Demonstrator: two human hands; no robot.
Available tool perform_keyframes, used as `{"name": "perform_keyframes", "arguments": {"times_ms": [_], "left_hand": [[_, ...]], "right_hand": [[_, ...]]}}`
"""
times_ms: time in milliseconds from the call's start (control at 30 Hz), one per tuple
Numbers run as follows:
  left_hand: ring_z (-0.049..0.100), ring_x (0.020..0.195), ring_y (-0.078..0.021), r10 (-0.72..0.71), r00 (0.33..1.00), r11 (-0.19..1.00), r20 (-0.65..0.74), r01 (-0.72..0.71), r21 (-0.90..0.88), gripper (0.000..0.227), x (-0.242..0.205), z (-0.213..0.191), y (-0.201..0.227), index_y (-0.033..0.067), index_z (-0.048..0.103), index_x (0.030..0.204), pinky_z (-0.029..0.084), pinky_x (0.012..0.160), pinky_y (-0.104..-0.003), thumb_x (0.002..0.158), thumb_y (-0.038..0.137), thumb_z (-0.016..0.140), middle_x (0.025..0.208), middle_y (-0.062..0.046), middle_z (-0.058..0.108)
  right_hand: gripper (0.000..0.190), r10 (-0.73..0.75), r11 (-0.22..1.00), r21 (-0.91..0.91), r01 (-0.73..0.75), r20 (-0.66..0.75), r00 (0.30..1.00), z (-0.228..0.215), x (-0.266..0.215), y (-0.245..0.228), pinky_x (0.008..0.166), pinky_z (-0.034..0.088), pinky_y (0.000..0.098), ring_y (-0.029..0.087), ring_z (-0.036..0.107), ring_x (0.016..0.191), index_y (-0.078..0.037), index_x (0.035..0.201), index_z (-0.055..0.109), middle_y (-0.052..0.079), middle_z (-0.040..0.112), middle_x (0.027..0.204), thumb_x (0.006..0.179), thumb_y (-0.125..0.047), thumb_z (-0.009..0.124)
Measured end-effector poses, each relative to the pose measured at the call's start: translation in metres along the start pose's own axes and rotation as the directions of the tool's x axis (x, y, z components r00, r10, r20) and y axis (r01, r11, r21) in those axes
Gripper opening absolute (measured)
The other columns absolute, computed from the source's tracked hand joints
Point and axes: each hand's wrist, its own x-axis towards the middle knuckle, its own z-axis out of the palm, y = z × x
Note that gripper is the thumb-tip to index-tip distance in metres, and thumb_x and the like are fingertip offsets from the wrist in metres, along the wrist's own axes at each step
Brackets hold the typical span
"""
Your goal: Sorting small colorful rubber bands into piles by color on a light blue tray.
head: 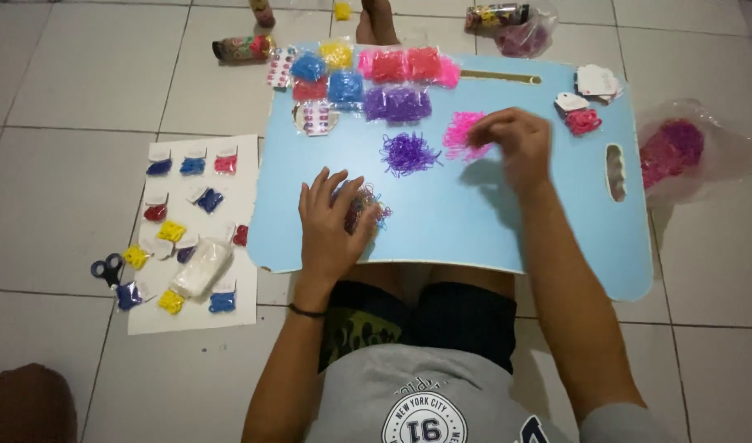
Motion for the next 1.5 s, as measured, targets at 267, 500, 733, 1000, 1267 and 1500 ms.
{"name": "perform_keyframes", "arguments": {"times_ms": [267,500,733,1000,1267,1500], "left_hand": [[0.032,0.149,-0.0438,0.092,0.990,0.952,0.110,-0.120,0.281,0.062,0.002,-0.003,0.019,0.0250,0.055,0.147,0.009,0.114,-0.077,0.095,0.055,0.065,0.149,-0.017,0.052],[0.036,0.148,-0.0420,0.059,0.996,0.973,0.068,-0.073,0.217,0.055,0.005,-0.004,0.017,0.0233,0.060,0.144,0.009,0.115,-0.076,0.097,0.052,0.065,0.146,-0.016,0.054],[0.050,0.137,-0.0362,0.131,0.989,0.985,-0.067,-0.122,0.124,0.038,0.054,-0.012,-0.013,0.0185,0.064,0.137,0.028,0.115,-0.062,0.107,0.039,0.057,0.136,-0.011,0.059],[0.067,0.105,-0.0235,0.040,0.894,0.993,-0.446,-0.084,-0.079,0.029,0.156,0.003,-0.066,0.0153,0.069,0.116,0.049,0.093,-0.043,0.111,0.032,0.047,0.105,-0.005,0.067],[0.060,0.105,-0.0307,-0.093,0.881,0.992,-0.463,0.041,-0.122,0.024,0.158,0.027,-0.096,0.0087,0.068,0.119,0.052,0.086,-0.044,0.108,0.025,0.053,0.107,-0.012,0.063],[0.058,0.111,-0.0304,-0.175,0.884,0.973,-0.433,0.088,-0.214,0.025,0.155,0.022,-0.086,0.0102,0.064,0.124,0.054,0.091,-0.045,0.107,0.024,0.052,0.113,-0.013,0.062]], "right_hand": [[0.017,-0.145,0.854,-0.519,-0.001,-0.241,0.960,-0.036,-0.014,-0.009,0.079,0.058,0.0332,0.023,0.069,0.085,-0.007,0.101,0.073,0.011,0.070,0.092,0.107,-0.010,0.057],[0.014,-0.219,0.781,-0.619,0.090,-0.137,0.966,-0.049,-0.015,0.014,0.094,0.052,0.0426,0.032,0.064,0.108,-0.009,0.113,0.075,0.013,0.068,0.111,0.104,-0.018,0.070],[0.040,-0.225,0.649,-0.721,0.242,0.121,0.967,-0.021,-0.010,0.004,0.116,0.035,0.0591,0.048,0.046,0.139,-0.006,0.129,0.068,0.025,0.058,0.135,0.106,-0.038,0.067],[0.028,-0.246,0.455,-0.804,0.381,0.298,0.922,0.005,-0.017,0.003,0.116,0.034,0.0605,0.045,0.044,0.144,-0.016,0.123,0.072,0.019,0.059,0.144,0.101,-0.032,0.071],[0.019,-0.243,0.381,-0.840,0.385,0.311,0.919,0.017,-0.017,0.020,0.115,0.029,0.0658,0.039,0.045,0.146,-0.024,0.110,0.074,0.011,0.061,0.145,0.098,-0.039,0.074],[0.018,-0.172,0.391,-0.893,0.223,0.167,0.971,0.018,-0.016,0.010,0.117,0.026,0.0645,0.039,0.045,0.145,-0.020,0.122,0.071,0.015,0.061,0.143,0.107,-0.028,0.067]]}}
